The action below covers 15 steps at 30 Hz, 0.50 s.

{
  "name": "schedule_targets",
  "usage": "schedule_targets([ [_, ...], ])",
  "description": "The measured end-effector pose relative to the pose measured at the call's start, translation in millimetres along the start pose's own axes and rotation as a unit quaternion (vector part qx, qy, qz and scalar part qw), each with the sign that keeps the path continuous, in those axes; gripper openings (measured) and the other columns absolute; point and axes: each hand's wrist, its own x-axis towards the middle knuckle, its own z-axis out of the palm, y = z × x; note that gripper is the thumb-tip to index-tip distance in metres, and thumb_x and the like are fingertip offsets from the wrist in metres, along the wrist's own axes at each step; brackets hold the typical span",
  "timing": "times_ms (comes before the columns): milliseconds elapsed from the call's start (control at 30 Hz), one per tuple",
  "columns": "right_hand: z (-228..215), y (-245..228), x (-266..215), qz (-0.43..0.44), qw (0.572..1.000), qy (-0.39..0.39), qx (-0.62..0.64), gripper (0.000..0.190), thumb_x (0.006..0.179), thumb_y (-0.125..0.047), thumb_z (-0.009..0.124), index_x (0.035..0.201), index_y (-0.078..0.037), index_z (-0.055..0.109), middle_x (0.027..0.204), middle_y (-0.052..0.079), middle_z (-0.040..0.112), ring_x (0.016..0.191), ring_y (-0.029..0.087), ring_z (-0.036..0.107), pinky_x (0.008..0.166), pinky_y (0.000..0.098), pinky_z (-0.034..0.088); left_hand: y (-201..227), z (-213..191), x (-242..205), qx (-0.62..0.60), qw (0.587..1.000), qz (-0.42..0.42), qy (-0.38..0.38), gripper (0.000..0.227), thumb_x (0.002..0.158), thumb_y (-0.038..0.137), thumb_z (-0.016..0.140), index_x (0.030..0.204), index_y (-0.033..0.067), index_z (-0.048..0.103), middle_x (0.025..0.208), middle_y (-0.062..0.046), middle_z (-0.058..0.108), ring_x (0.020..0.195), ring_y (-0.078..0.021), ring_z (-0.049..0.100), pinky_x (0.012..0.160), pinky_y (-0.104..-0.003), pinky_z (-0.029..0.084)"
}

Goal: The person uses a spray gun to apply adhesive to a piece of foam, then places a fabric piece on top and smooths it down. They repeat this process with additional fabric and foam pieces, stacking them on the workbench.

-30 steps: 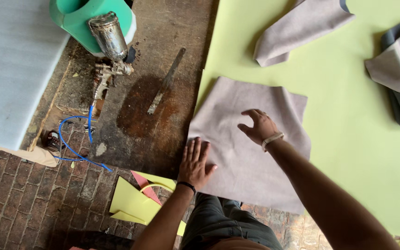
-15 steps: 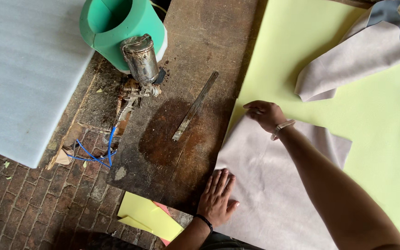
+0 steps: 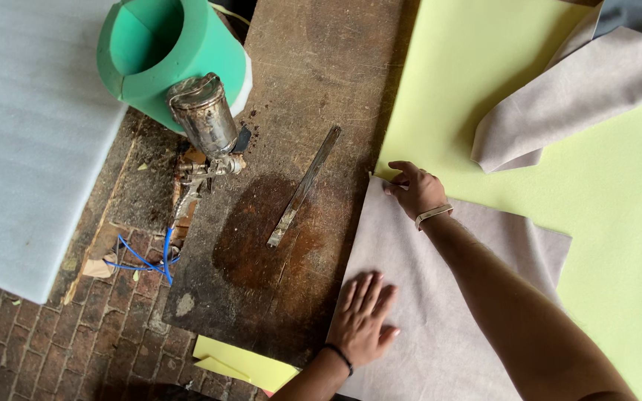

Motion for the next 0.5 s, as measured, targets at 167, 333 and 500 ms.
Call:
schedule_targets([
  [167,-2.7,34.6,-24.1,-0.092,0.990,0.083,0.066,0.049,0.089,-0.025,0.076,0.133,-0.012,0.062,0.119,0.005,0.077,0.112,0.025,0.071,0.099,0.0391,0.055,-20.0,-43.2,103.3,0.022,0.995,-0.004,-0.102,0.083,0.098,0.068,0.032,0.163,0.0231,0.008,0.169,-0.018,-0.002,0.156,-0.0338,0.003,0.124,-0.051,-0.003],
  [333,-61.8,142.0,-118.4,0.109,0.951,0.275,0.089,0.032,0.100,-0.022,0.066,0.130,-0.012,0.070,0.131,0.013,0.069,0.119,0.030,0.066,0.106,0.0426,0.051,-44.8,-60.8,176.1,0.044,0.996,-0.043,-0.060,0.088,0.097,0.073,0.027,0.163,0.0193,0.002,0.170,-0.018,-0.005,0.156,-0.0349,-0.002,0.123,-0.050,-0.002],
  [500,-104.5,220.7,-159.6,0.263,0.923,0.272,-0.074,0.036,0.095,-0.025,0.073,0.126,-0.007,0.070,0.124,0.018,0.067,0.120,0.034,0.059,0.105,0.0478,0.046,-49.0,-53.3,183.3,0.071,0.994,-0.066,-0.051,0.089,0.096,0.074,0.026,0.164,0.0217,-0.001,0.170,-0.016,-0.007,0.157,-0.0335,-0.003,0.125,-0.049,-0.002],
])
